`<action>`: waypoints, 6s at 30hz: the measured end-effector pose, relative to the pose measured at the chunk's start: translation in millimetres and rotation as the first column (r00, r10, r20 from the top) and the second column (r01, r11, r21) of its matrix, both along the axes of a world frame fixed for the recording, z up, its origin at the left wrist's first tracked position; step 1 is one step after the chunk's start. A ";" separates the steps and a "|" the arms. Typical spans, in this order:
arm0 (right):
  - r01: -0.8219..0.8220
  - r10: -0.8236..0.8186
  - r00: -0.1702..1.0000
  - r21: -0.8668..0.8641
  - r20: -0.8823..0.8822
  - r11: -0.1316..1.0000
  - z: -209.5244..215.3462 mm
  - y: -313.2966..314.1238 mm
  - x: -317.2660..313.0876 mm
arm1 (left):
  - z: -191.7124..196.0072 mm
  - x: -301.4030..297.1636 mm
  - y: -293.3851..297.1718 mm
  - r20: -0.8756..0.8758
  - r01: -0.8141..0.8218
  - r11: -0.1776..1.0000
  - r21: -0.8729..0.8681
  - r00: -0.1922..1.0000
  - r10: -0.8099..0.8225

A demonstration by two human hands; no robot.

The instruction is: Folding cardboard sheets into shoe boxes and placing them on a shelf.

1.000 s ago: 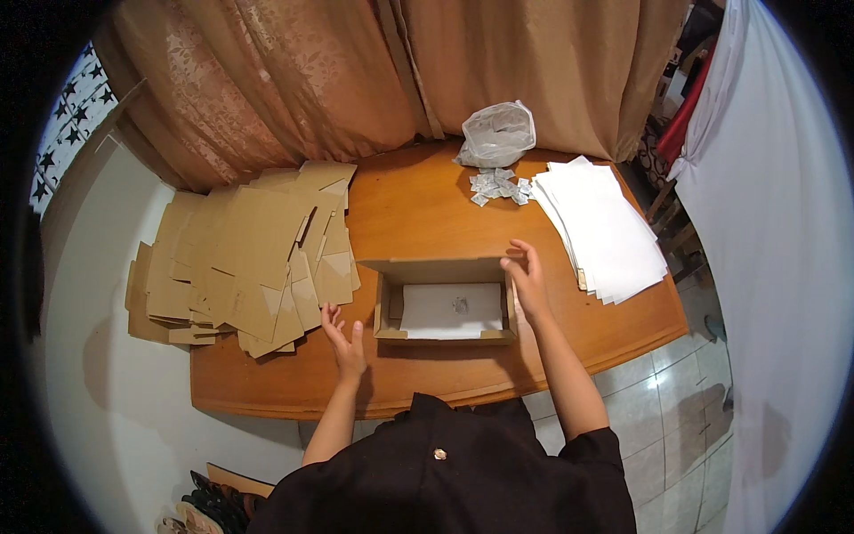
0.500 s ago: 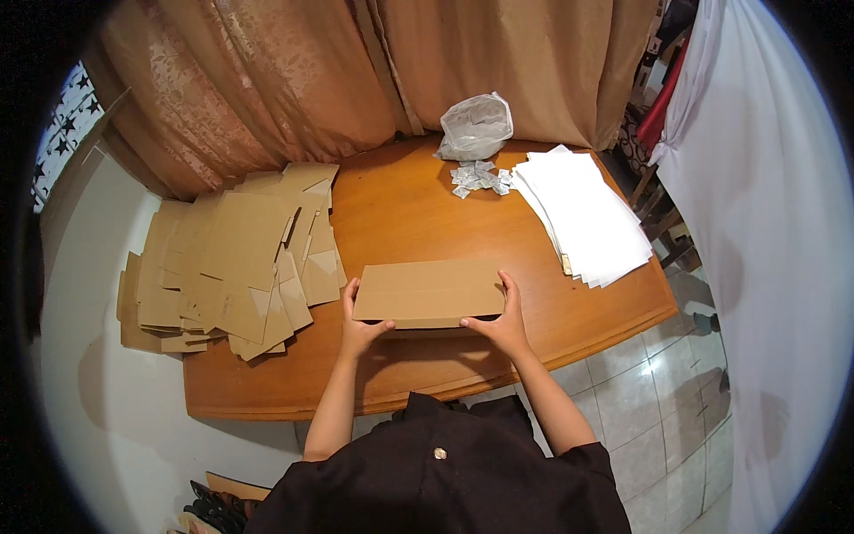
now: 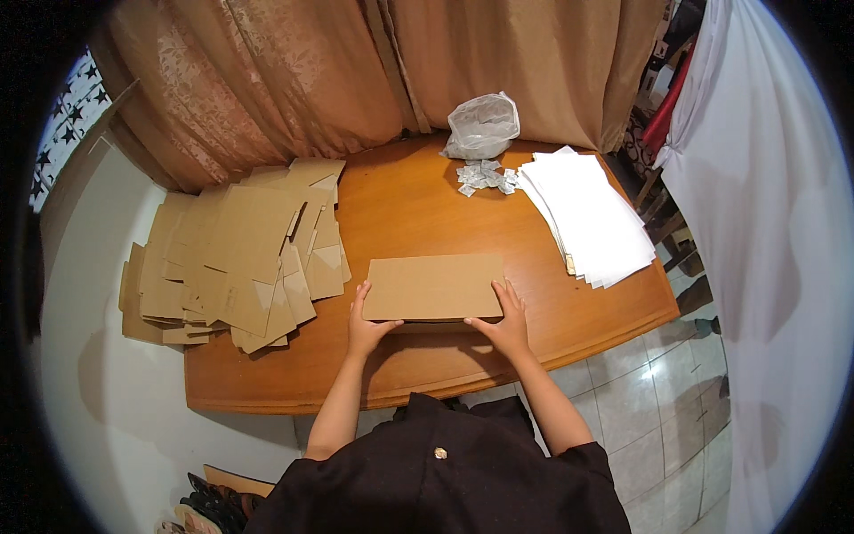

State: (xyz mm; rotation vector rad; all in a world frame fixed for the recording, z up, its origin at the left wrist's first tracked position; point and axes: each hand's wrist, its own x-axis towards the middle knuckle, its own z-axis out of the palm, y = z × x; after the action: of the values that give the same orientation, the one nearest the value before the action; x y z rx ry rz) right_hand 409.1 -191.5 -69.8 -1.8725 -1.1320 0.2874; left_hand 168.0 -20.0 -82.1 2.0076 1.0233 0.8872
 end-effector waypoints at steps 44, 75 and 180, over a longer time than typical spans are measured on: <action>-0.264 0.283 0.874 0.102 -0.396 0.959 -41.6 -29.8 -38.5 | -11.5 17.4 -118.6 0.590 0.285 0.707 -0.647 0.775 0.228; -0.545 0.734 -0.643 0.543 0.218 -0.639 202.0 -312.7 -580.1 | 288.2 -361.0 -695.2 0.727 -0.965 0.234 -0.115 0.079 0.682; -0.190 0.386 0.727 0.707 0.568 -0.681 607.1 -757.7 -1108.8 | 543.4 -923.6 -1127.1 0.144 0.578 -0.022 0.816 -0.165 0.976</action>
State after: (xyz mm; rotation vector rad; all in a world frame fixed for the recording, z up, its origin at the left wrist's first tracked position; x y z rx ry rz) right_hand -699.8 -949.2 537.3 0.5441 -1.1345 -0.2814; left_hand -755.6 -1147.1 461.4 3.5964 3.2960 -0.3459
